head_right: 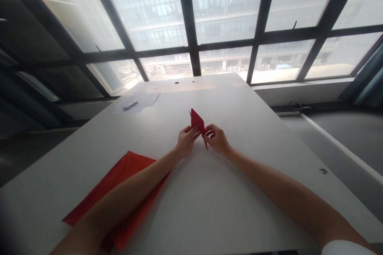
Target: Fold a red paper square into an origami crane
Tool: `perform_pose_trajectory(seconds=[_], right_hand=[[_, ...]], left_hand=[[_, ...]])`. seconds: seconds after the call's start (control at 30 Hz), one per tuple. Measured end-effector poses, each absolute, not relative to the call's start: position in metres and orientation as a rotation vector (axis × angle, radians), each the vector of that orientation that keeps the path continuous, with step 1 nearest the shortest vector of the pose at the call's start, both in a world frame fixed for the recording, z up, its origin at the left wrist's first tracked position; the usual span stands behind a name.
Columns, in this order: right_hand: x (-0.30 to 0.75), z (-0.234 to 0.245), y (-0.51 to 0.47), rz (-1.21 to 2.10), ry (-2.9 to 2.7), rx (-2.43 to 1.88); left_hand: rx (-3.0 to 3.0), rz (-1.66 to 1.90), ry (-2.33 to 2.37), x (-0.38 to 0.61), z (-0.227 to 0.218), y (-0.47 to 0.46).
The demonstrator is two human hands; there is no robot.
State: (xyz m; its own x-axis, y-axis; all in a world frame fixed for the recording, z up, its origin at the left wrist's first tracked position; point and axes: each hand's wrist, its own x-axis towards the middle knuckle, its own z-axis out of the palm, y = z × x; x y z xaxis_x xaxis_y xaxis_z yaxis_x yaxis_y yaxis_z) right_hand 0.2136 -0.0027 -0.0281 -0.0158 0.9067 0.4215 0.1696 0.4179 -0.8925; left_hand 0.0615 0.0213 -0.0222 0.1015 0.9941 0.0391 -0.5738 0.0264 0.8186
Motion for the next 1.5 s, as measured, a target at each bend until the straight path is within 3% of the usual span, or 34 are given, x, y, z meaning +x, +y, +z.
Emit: perform_pose_trajectory(seconds=[0.37,0.8,1.5], right_hand=[[0.213,-0.019,-0.009,0.396,-1.508,-1.014],[0.215,-0.026,-0.001,0.658,-1.402,-0.968],[0.221,-0.017,-0.013,0.453,-1.818,-0.840]], left_hand=[[0.789,1.315,0.653,0.061,-0.022,0.022],[1.011,1.331,0.679,0.061,-0.022,0.020],[0.725,1.237,0.652,0.056,-0.022,0.026]])
